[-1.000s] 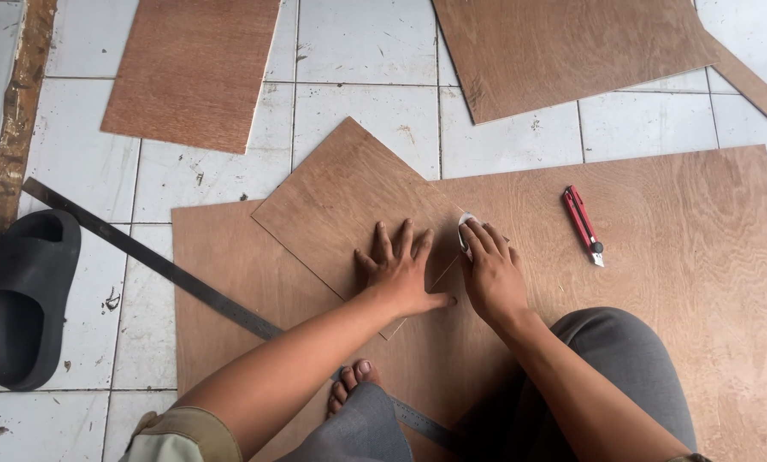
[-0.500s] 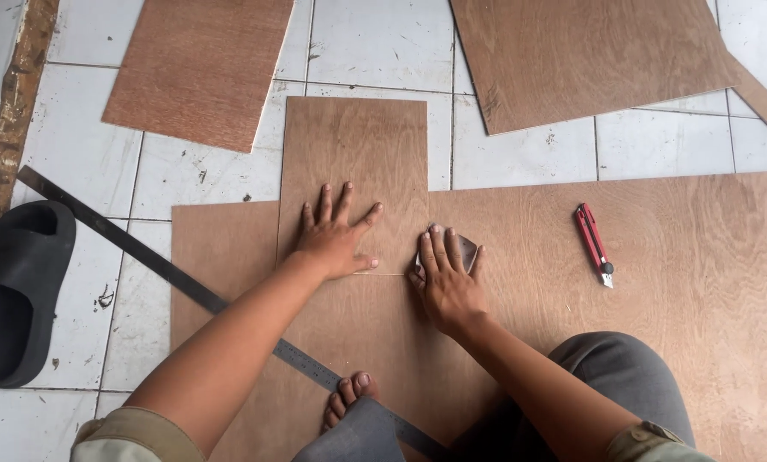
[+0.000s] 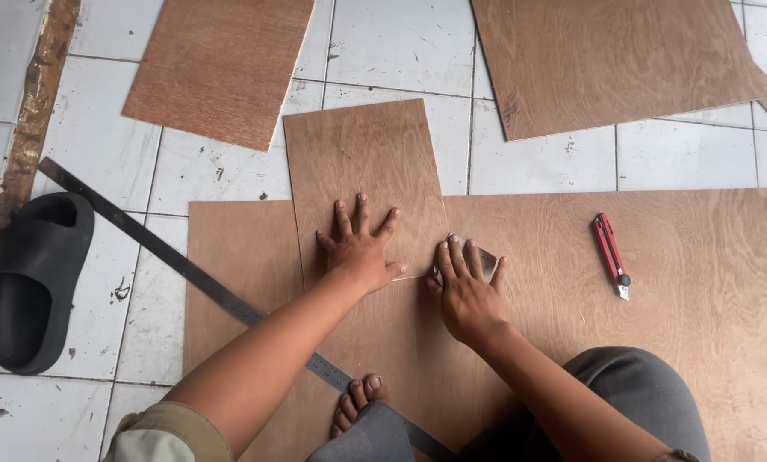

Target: Hand-sanding the edges and surfaces of small plywood pieces using sandpaper.

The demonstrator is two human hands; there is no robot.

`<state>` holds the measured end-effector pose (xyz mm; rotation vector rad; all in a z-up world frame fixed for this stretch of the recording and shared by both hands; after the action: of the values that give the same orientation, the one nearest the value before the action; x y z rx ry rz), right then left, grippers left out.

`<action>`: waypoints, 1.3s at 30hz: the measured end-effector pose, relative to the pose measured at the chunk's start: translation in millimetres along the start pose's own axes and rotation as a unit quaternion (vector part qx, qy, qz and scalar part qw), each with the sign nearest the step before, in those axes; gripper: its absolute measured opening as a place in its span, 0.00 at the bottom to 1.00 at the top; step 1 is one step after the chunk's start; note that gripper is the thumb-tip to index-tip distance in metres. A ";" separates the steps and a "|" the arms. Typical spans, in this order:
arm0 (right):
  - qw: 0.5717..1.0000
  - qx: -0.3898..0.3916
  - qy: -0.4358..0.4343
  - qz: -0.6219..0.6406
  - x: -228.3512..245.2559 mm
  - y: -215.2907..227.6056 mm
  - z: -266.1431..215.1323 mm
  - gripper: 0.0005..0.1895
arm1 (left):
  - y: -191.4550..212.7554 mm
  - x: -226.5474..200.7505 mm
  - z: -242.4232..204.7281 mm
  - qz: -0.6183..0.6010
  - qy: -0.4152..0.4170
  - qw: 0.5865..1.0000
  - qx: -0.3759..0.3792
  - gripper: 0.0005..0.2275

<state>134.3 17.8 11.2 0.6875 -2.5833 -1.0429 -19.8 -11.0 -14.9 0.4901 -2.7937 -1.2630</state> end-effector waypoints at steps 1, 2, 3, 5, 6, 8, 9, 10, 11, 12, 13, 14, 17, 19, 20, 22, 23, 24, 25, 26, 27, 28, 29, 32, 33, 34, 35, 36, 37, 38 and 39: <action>1.000 0.003 0.005 0.000 3.9 4.0 15.6 0.30 | -0.6 4.1 -0.3 0.000 0.005 1.000 0.003 0.35; 1.000 -0.024 0.015 0.002 3.3 9.9 28.6 0.30 | 0.2 2.8 0.8 0.008 0.004 1.000 -0.001 0.35; 0.998 -0.050 0.024 0.003 2.2 15.5 41.4 0.30 | 0.9 1.2 1.8 0.016 0.004 1.000 -0.005 0.36; 0.997 -0.077 0.029 0.013 3.8 23.6 59.6 0.30 | 2.2 4.4 5.6 0.016 0.006 1.000 -0.015 0.36; 0.995 -0.087 0.031 0.023 4.1 22.6 64.1 0.30 | -2.8 3.8 3.2 0.011 0.005 1.000 -0.010 0.36; 0.997 -0.065 0.033 0.015 1.1 17.4 37.6 0.29 | -2.7 2.7 0.4 0.012 0.005 1.000 -0.017 0.36; 0.998 -0.047 0.034 0.010 -0.1 15.1 25.6 0.29 | -2.0 3.0 0.2 0.017 0.003 0.999 -0.028 0.36; 0.998 -0.045 0.031 0.009 -2.8 6.6 14.8 0.29 | -4.6 1.7 1.1 0.015 0.000 1.000 -0.026 0.36; 1.000 -0.020 0.019 0.008 -5.8 -1.8 3.5 0.30 | -6.6 0.0 1.8 0.024 -0.001 0.999 -0.024 0.36; 1.000 -0.003 0.015 0.008 -5.3 -6.7 -2.9 0.30 | -4.6 3.7 4.0 0.036 0.006 0.999 -0.028 0.36; 1.000 -0.007 0.019 0.008 -3.4 -0.7 10.9 0.30 | -0.2 4.9 5.3 0.037 0.010 0.999 -0.031 0.36; 0.999 -0.022 0.021 0.019 -2.8 1.5 19.7 0.30 | 0.3 2.9 3.6 0.044 0.007 0.999 -0.022 0.35; 0.997 -0.063 0.022 0.045 -2.9 13.0 55.2 0.30 | -1.4 -2.2 2.1 0.051 0.001 0.999 -0.012 0.35; 0.993 -0.093 0.035 0.056 4.2 22.2 65.6 0.30 | -0.5 5.1 5.3 0.050 0.013 0.999 -0.015 0.36; 0.995 -0.081 0.036 0.045 2.4 18.8 54.4 0.30 | -4.1 3.1 7.2 0.055 0.015 0.998 -0.017 0.36; 0.997 -0.068 0.032 0.034 -1.0 8.8 20.7 0.30 | -9.0 0.6 8.7 0.061 0.013 0.998 -0.019 0.36; 0.999 -0.028 0.030 0.024 -1.9 1.9 -1.9 0.29 | -10.0 0.7 7.9 0.057 0.015 0.998 -0.015 0.36; 0.999 0.006 0.033 0.010 -2.0 -2.3 -20.7 0.29 | -8.3 2.8 9.5 0.051 0.021 0.998 -0.018 0.37; 0.999 0.001 0.032 0.007 -8.6 -0.7 -19.2 0.29 | -2.3 1.6 12.4 0.049 0.022 0.998 -0.024 0.37; 0.999 0.013 0.041 -0.012 -13.9 -4.2 -22.3 0.27 | -1.7 -0.2 10.5 0.057 0.025 0.998 -0.018 0.37; 0.998 0.024 0.050 -0.032 -19.4 -7.7 -25.2 0.27 | -1.2 -2.1 9.0 0.066 0.028 0.997 -0.011 0.37; 0.998 0.023 0.049 -0.031 -30.4 -12.9 -20.4 0.27 | -4.3 -2.2 13.2 0.066 0.028 0.997 -0.013 0.37; 0.996 -0.059 0.063 0.009 -41.1 -16.3 -15.3 0.24 | -7.4 -2.4 17.8 0.073 0.023 0.997 -0.010 0.38; 0.971 -0.200 0.110 0.069 -47.4 -14.5 -9.4 0.20 | -13.7 -2.2 26.2 0.087 0.009 0.996 -0.005 0.38; 0.951 -0.262 0.140 0.090 -44.5 -10.6 -10.5 0.20 | -14.6 -2.2 27.3 0.095 -0.001 0.995 -0.007 0.37; 0.949 -0.265 0.142 0.090 -37.2 -9.4 -11.9 0.20 | -13.0 -5.6 20.8 0.097 0.001 0.995 -0.009 0.37; 0.955 -0.247 0.153 0.061 -29.3 -8.3 -13.1 0.22 | -11.7 -8.9 14.2 0.105 -0.008 0.994 0.011 0.37; 0.959 -0.229 0.166 0.030 -20.9 -6.9 -12.9 0.25 | -10.6 -11.0 7.8 0.113 -0.014 0.993 0.031 0.36; 0.957 -0.231 0.172 0.030 -16.9 -10.7 1.3 0.25 | -5.7 -11.2 4.9 0.113 -0.008 0.993 0.029 0.36; 0.974 -0.185 0.130 0.021 -13.7 -18.2 12.6 0.26 | -3.2 -13.2 0.4 0.111 -0.010 0.993 0.038 0.36; 0.987 -0.137 0.088 0.011 -10.7 -25.7 23.6 0.28 | -0.7 -15.5 -4.1 0.110 -0.012 0.993 0.048 0.36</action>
<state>142.1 20.9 -24.3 0.6459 -2.2374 -1.2403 -4.2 -9.7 -11.2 0.1632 -2.8416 -1.1023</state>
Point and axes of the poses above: each hand's wrist, its own z-axis towards the middle knuckle, its own y-axis out of the back of the hand, x = y × z, the point moved 1 cm from there along z, towards the middle knuckle, and after that the axes turned 10 degrees about z, right-handed, at the moved point
